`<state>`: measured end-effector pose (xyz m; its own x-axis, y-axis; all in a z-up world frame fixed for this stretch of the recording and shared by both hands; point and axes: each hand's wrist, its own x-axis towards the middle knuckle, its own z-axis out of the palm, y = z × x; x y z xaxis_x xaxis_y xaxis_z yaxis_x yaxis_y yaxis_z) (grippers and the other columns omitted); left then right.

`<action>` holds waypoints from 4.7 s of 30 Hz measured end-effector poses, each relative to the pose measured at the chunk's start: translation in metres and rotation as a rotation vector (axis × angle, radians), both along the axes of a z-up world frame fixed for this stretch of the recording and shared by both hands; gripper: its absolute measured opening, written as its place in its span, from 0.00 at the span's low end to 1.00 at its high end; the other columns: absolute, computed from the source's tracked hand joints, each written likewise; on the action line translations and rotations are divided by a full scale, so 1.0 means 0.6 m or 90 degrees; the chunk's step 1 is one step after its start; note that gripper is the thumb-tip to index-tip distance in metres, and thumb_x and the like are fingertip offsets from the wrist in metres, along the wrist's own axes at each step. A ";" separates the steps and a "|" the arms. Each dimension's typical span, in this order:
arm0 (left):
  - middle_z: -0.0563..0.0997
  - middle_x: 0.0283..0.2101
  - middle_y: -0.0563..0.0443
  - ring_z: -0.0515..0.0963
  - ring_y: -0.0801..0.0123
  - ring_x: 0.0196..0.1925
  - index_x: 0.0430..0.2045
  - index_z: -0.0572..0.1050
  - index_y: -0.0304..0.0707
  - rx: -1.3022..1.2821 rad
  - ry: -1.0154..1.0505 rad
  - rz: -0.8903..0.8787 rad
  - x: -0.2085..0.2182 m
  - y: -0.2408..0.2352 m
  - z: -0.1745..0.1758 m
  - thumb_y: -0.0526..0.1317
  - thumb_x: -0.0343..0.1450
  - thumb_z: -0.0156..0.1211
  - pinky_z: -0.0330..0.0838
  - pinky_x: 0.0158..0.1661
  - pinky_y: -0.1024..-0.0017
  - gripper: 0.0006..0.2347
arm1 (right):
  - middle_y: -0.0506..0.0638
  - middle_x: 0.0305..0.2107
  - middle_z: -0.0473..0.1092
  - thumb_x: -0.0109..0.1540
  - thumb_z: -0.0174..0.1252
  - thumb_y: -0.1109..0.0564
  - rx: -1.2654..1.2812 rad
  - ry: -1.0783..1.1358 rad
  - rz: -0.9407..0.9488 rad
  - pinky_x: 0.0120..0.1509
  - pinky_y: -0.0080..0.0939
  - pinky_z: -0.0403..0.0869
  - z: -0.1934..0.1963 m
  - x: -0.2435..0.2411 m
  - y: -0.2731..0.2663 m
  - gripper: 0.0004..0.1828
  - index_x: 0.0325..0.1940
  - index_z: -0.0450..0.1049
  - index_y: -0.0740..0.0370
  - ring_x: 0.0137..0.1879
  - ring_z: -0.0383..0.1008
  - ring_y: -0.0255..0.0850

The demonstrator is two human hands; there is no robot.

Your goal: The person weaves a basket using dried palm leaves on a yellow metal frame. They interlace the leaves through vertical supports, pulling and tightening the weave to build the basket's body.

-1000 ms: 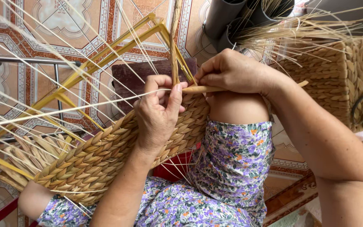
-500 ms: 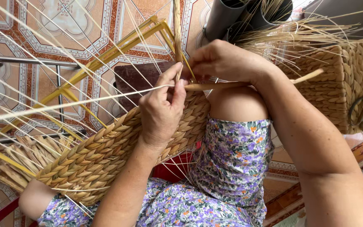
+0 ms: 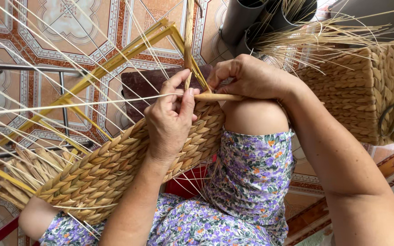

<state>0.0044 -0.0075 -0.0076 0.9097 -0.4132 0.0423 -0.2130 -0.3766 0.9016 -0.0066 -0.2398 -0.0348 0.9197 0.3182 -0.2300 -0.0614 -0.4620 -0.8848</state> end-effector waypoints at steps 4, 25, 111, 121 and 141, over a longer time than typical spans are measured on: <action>0.87 0.37 0.52 0.83 0.79 0.22 0.56 0.74 0.36 0.015 -0.023 -0.008 -0.007 0.005 -0.010 0.34 0.77 0.59 0.78 0.23 0.80 0.13 | 0.50 0.40 0.77 0.57 0.66 0.61 0.059 -0.094 0.038 0.51 0.37 0.76 -0.007 -0.007 -0.003 0.10 0.43 0.82 0.62 0.45 0.77 0.36; 0.86 0.40 0.50 0.83 0.74 0.21 0.42 0.76 0.38 -0.065 0.201 -0.034 0.039 -0.007 0.019 0.42 0.79 0.48 0.77 0.19 0.80 0.10 | 0.43 0.27 0.70 0.66 0.55 0.58 0.647 0.149 -0.377 0.25 0.27 0.57 -0.061 0.014 -0.030 0.05 0.43 0.75 0.61 0.25 0.59 0.26; 0.82 0.51 0.38 0.85 0.63 0.45 0.54 0.75 0.40 -0.423 -0.044 -0.093 -0.163 0.220 0.053 0.43 0.86 0.43 0.84 0.51 0.64 0.12 | 0.53 0.45 0.77 0.70 0.50 0.55 0.418 -0.045 -0.276 0.49 0.35 0.79 0.110 -0.264 0.269 0.18 0.60 0.71 0.66 0.43 0.79 0.37; 0.82 0.23 0.49 0.67 0.82 0.13 0.59 0.73 0.31 -0.358 0.231 0.080 -0.188 0.396 0.091 0.41 0.83 0.42 0.61 0.14 0.85 0.16 | 0.47 0.26 0.71 0.75 0.48 0.49 0.544 -0.072 -0.426 0.24 0.29 0.62 0.061 -0.201 0.291 0.19 0.52 0.76 0.69 0.22 0.63 0.28; 0.87 0.42 0.50 0.69 0.86 0.16 0.58 0.74 0.34 -0.242 0.233 -0.036 -0.161 0.297 0.088 0.46 0.81 0.43 0.65 0.17 0.85 0.18 | 0.46 0.18 0.70 0.70 0.50 0.51 0.123 -0.003 -0.038 0.29 0.37 0.71 0.076 -0.227 0.395 0.17 0.35 0.76 0.62 0.24 0.71 0.34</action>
